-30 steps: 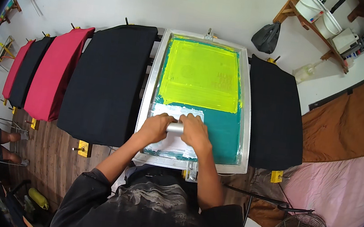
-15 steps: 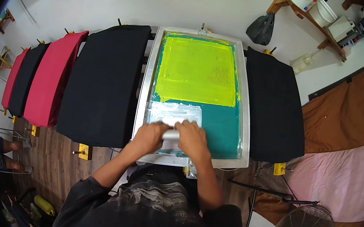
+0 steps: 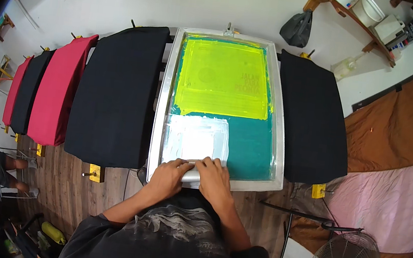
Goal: The person is performing screen printing on a black t-shirt using white ink and a squeegee.
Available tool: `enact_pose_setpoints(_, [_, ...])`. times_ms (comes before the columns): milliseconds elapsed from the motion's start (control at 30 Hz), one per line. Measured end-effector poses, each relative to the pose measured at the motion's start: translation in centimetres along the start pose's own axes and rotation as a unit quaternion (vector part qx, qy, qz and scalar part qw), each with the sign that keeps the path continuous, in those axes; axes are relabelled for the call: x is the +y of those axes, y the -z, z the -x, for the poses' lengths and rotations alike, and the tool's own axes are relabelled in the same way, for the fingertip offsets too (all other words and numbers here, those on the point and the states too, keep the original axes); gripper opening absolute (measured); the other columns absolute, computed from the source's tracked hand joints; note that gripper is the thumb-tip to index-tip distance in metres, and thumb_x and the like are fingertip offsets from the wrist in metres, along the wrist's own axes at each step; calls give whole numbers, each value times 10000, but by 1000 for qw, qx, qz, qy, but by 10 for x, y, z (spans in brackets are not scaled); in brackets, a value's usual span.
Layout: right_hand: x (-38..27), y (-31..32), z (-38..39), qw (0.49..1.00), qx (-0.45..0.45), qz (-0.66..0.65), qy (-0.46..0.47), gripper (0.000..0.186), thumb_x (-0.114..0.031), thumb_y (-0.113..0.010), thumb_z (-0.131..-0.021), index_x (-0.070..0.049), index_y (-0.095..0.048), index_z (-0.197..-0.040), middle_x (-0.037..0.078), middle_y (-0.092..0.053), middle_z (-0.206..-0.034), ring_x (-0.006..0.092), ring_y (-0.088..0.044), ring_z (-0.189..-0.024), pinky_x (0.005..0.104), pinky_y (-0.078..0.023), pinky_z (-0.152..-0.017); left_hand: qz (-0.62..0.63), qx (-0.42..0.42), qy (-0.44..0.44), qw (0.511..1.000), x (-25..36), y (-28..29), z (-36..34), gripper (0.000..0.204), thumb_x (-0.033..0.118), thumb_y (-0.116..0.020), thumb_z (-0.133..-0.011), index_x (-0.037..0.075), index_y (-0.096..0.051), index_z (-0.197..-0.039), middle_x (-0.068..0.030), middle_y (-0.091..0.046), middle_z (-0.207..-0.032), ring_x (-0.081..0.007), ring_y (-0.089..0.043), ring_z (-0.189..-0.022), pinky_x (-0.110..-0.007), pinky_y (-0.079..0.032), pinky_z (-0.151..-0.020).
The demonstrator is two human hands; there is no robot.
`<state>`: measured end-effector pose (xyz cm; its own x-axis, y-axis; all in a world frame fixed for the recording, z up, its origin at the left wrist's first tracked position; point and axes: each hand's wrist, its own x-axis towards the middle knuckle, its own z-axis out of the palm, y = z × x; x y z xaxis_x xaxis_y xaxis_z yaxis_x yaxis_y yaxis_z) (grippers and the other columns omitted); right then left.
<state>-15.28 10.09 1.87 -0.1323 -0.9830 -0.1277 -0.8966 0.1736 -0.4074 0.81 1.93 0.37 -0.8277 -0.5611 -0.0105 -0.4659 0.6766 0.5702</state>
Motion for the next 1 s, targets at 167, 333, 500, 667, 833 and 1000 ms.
enact_pose_setpoints(167, [3, 20, -42, 1000, 25, -2, 9, 409, 58, -646, -683, -92, -653, -1064, 89, -637, -1038, 330, -589, -1007, 458, -483, -828, -9, 28, 19, 999, -7, 26, -42, 462, -75, -598, -690, 65, -677, -1123, -163, -682, -973, -374, -668, -864, -441, -552, -773])
enact_pose_setpoints(333, [14, 2, -60, 997, 68, 41, 19, 375, 32, -623, -747, -82, -632, -1105, 99, -609, -1057, 312, -575, -1022, 465, -489, -799, 1, 61, 5, 998, -31, 9, -60, 444, -86, -597, -699, 57, -654, -1115, -169, -662, -990, -377, -652, -897, -447, -539, -748])
enact_pose_setpoints(500, [4, -15, -4, 999, 45, -7, -3, 558, 71, -682, -630, -75, -582, -1159, 102, -558, -1162, 334, -519, -1093, 450, -477, -856, -14, 43, -18, 999, -13, -14, -7, 520, -43, -626, -697, 60, -611, -1207, -172, -630, -1178, -364, -636, -1028, -442, -523, -811])
enact_pose_setpoints(667, [-3, 5, 3, 999, -30, -9, -5, 514, 44, -705, -630, -86, -615, -1119, 92, -588, -1126, 319, -548, -1076, 456, -465, -864, 0, -57, 24, 998, 2, 9, 1, 536, -6, -664, -680, 74, -623, -1209, -150, -650, -1102, -341, -647, -970, -460, -516, -808])
enact_pose_setpoints(833, [13, 22, -60, 1000, 6, 20, 1, 333, 36, -651, -717, -106, -657, -1018, 121, -641, -997, 352, -601, -986, 470, -496, -814, 22, 33, 13, 999, -23, 23, -58, 394, -30, -642, -695, 99, -712, -1060, -162, -685, -945, -369, -675, -822, -456, -553, -728])
enact_pose_setpoints(1000, [34, 23, -90, 1000, 8, 6, -16, 327, 53, -650, -705, -74, -647, -1006, 149, -630, -981, 381, -589, -966, 473, -494, -818, 20, 13, 34, 999, -34, 16, -95, 382, -44, -667, -685, 83, -712, -1042, -167, -676, -939, -372, -672, -844, -444, -553, -764])
